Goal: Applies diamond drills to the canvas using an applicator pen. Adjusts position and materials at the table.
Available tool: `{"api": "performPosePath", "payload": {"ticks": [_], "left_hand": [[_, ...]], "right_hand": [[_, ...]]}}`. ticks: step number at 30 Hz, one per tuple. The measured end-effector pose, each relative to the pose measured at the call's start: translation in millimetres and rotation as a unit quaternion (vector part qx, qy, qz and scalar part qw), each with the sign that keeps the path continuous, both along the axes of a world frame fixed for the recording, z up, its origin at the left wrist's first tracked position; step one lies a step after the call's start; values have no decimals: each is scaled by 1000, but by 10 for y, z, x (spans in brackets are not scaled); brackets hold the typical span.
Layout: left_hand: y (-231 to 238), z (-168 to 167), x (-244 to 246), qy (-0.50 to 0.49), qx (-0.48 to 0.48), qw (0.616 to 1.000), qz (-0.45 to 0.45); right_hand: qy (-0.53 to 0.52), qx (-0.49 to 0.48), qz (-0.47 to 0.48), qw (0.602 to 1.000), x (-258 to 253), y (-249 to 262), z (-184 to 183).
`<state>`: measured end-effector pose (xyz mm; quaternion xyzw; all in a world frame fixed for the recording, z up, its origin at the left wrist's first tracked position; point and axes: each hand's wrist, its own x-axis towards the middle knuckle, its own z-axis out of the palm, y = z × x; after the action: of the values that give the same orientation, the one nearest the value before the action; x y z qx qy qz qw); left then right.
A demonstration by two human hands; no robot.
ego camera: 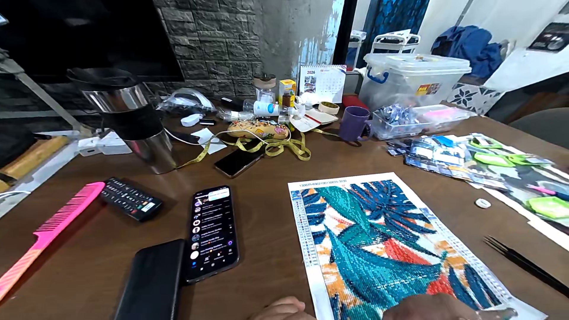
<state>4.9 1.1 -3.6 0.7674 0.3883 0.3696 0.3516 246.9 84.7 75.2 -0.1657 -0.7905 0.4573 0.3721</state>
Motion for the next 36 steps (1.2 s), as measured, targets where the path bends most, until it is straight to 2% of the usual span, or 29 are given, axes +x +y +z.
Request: {"api": "performPosePath", "payload": {"ticks": [9, 16, 20, 23, 32, 36], "left_hand": [[15, 13, 84, 34, -12, 998, 58], [24, 204, 138, 92, -12, 990, 110], [117, 364, 189, 101, -55, 986, 123], [193, 429, 297, 71, -80, 985, 136], [243, 464, 646, 19, -103, 978, 180], [258, 443, 733, -2, -103, 972, 210]], "right_hand": [[121, -88, -77, 986, 183, 53, -126], [171, -222, -130, 951, 186, 150, -155], [178, -200, -140, 953, 203, 244, -74], [182, -184, -157, 953, 236, 323, 2], [244, -228, -198, 922, 429, 490, 10], [276, -242, -179, 913, 525, 505, -60]]}}
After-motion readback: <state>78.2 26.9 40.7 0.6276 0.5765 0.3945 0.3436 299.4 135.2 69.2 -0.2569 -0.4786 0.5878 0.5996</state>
